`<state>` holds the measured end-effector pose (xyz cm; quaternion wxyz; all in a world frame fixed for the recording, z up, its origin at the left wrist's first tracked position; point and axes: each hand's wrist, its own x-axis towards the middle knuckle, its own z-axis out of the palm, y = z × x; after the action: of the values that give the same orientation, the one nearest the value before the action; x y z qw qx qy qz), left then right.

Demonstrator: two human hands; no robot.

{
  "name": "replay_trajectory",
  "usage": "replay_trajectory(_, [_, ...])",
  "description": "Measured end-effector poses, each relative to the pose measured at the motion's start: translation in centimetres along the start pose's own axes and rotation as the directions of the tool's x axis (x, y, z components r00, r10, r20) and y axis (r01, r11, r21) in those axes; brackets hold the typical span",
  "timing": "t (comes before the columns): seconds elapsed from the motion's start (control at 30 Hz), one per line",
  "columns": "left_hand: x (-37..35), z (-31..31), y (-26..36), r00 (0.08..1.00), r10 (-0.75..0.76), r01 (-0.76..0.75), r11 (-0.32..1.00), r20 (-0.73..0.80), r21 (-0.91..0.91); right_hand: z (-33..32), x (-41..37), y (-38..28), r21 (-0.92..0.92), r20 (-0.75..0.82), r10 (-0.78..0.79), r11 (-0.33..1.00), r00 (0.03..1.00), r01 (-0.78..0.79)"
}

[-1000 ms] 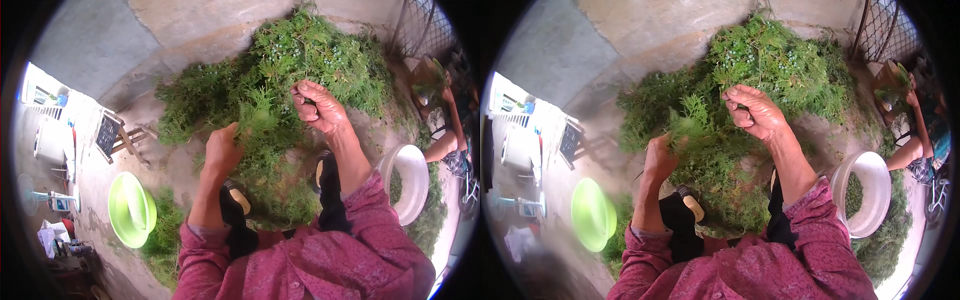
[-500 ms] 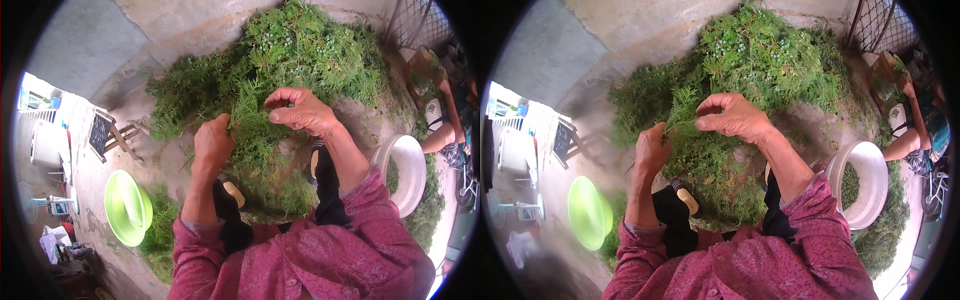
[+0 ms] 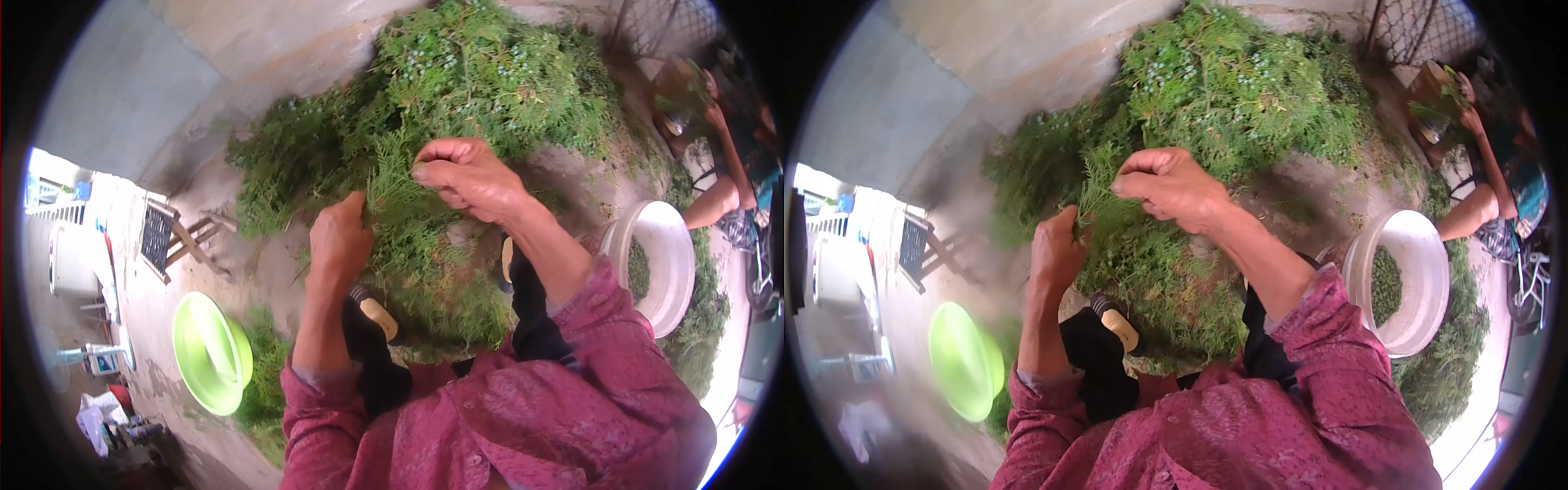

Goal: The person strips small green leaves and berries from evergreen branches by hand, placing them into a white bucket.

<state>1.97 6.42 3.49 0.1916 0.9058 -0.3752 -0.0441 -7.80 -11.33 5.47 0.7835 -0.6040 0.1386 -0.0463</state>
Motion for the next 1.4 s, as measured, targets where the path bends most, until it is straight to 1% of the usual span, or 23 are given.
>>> replay_trajectory(0.07, [0.0,0.6,0.5,0.999,0.037,-0.036,0.999,0.012,-0.011,-0.1,0.3,-0.1,0.279,-0.012,0.095,0.956,0.995,-0.088])
replay_trajectory(0.2, [-0.5,2.4,1.2,0.997,0.083,-0.083,0.996,0.009,0.024,-0.6,-0.1,0.2,0.203,-0.149,0.104,0.977,0.983,-0.073])
replay_trajectory(0.27, [-1.4,1.9,1.4,0.996,0.089,-0.088,0.995,-0.017,0.057,-0.9,-1.5,0.5,0.326,-0.050,0.188,0.931,0.981,-0.162])
replay_trajectory(0.3, [-2.1,1.7,1.2,0.998,0.053,-0.050,0.996,-0.033,0.076,-1.3,-2.5,0.6,0.527,0.152,0.150,0.824,0.977,-0.209])
replay_trajectory(0.37, [-4.0,0.9,-1.4,0.996,-0.085,0.082,0.982,0.010,0.170,-4.0,-4.9,-0.1,0.719,0.166,-0.035,0.688,0.986,-0.097])
replay_trajectory(0.43, [-7.4,0.5,-7.4,0.987,-0.043,0.069,0.983,-0.156,0.170,-8.3,-8.8,0.0,0.889,0.144,-0.239,0.457,0.960,-0.019])
replay_trajectory(0.5, [-11.5,-1.6,-13.9,0.962,-0.004,0.065,0.975,-0.275,0.211,-12.4,-14.4,0.2,0.815,-0.207,-0.186,0.510,0.960,0.275])
replay_trajectory(0.53, [-13.7,-3.6,-12.3,0.950,-0.141,0.200,0.960,-0.279,0.195,-15.1,-16.7,1.3,0.706,-0.304,-0.272,0.579,0.913,0.407])
replay_trajectory(0.67, [-24.3,-4.8,-19.7,0.836,-0.457,0.519,0.839,-0.304,0.163,-23.8,-26.1,5.6,0.380,-0.781,-0.082,0.723,0.618,0.576])
replay_trajectory(0.7, [-27.0,-4.0,-20.2,0.755,-0.590,0.637,0.764,-0.286,0.105,-25.3,-27.7,7.1,0.278,-0.840,-0.069,0.796,0.538,0.537])
replay_trajectory(0.73, [-30.9,-1.9,-25.8,0.758,-0.607,0.651,0.684,-0.239,0.327,-26.5,-29.0,9.0,0.306,-0.818,-0.056,0.800,0.573,0.515])
replay_trajectory(0.77, [-34.2,-0.5,-28.3,0.714,-0.690,0.667,0.620,-0.117,0.413,-27.6,-30.3,11.1,-0.052,-0.852,-0.062,0.998,0.519,0.035])
replay_trajectory(0.8, [-38.8,2.6,-33.5,0.524,-0.833,0.846,0.485,-0.180,0.221,-28.4,-31.0,12.8,-0.381,-0.867,-0.135,0.801,0.480,-0.462])
replay_trajectory(0.83, [-40.1,2.6,-30.0,0.464,-0.881,0.876,0.440,-0.094,0.198,-28.4,-31.4,13.8,-0.533,-0.845,-0.236,0.293,0.480,-0.794])
replay_trajectory(0.87, [-42.0,3.4,-29.0,0.362,-0.931,0.922,0.351,-0.040,0.165,-27.6,-31.5,13.9,-0.551,-0.834,-0.236,0.296,0.499,-0.780])
replay_trajectory(0.93, [-44.7,4.7,-26.1,0.278,-0.960,0.941,0.266,-0.031,0.208,-26.1,-31.9,13.4,-0.517,-0.822,-0.120,0.568,0.557,-0.640])
replay_trajectory(1.03, [-46.6,5.4,-21.9,0.245,-0.965,0.939,0.261,0.098,0.224,-26.3,-31.7,13.6,-0.530,-0.778,-0.125,0.658,0.616,-0.536])
replay_trajectory(1.17, [-47.3,5.2,-18.6,0.182,-0.910,0.926,0.286,0.373,0.246,-24.2,-30.9,10.2,-0.618,-0.751,-0.127,0.479,0.648,-0.623])
replay_trajectory(1.2, [-48.4,7.0,-22.9,0.079,-0.860,0.937,0.236,0.504,0.258,-23.8,-30.9,9.5,-0.642,-0.728,-0.182,0.518,0.661,-0.565])
replay_trajectory(1.27, [-46.5,6.2,-22.6,0.310,-0.886,0.927,0.363,0.344,0.099,-23.7,-31.3,8.5,-0.666,-0.707,-0.246,0.548,0.664,-0.506])
replay_trajectory(1.3, [-45.2,5.6,-23.0,0.410,-0.871,0.911,0.381,0.271,-0.154,-23.8,-31.3,8.0,-0.700,-0.671,-0.294,0.553,0.681,-0.451])
replay_trajectory(1.33, [-43.8,5.8,-27.0,0.546,-0.831,0.837,0.547,0.107,-0.022,-23.7,-31.4,7.5,-0.734,-0.631,-0.342,0.552,0.696,-0.395])
replay_trajectory(1.4, [-37.1,2.0,-26.4,0.616,-0.783,0.786,0.618,0.083,0.004,-21.7,-31.1,5.5,-0.733,-0.614,-0.363,0.591,0.701,-0.336])
